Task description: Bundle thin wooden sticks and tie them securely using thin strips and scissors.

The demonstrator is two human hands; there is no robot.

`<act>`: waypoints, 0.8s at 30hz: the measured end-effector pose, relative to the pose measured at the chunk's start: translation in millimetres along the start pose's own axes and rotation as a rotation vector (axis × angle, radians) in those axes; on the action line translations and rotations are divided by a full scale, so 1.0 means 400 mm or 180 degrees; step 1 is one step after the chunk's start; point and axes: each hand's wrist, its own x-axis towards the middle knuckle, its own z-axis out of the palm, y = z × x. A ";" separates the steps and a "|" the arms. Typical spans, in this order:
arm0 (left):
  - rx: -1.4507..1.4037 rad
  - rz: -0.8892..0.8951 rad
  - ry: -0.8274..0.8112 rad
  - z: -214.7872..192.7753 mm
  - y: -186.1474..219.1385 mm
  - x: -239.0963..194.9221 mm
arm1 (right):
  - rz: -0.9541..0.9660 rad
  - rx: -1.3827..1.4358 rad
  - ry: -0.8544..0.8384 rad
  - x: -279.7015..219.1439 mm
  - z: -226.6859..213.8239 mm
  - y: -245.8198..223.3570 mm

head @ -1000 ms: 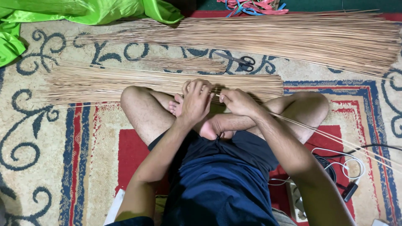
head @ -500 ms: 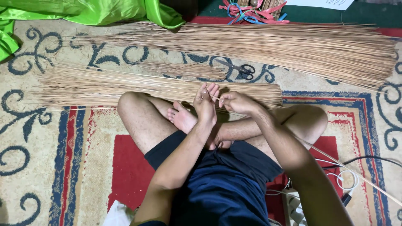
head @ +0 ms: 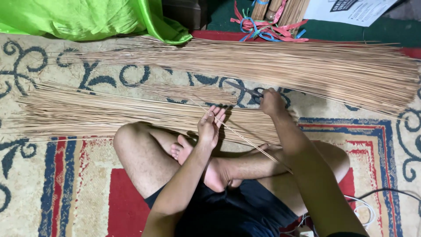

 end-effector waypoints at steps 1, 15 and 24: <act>-0.0009 0.0001 0.0029 0.002 -0.003 0.005 | -0.0012 -0.0005 -0.0027 0.018 0.017 0.010; 0.0139 0.0248 0.0337 -0.015 -0.034 0.028 | -0.0103 0.0264 -0.1387 -0.019 -0.267 -0.071; 0.0365 0.0348 0.0303 0.004 -0.015 0.013 | -0.0454 0.0466 -0.2511 -0.052 -0.458 -0.356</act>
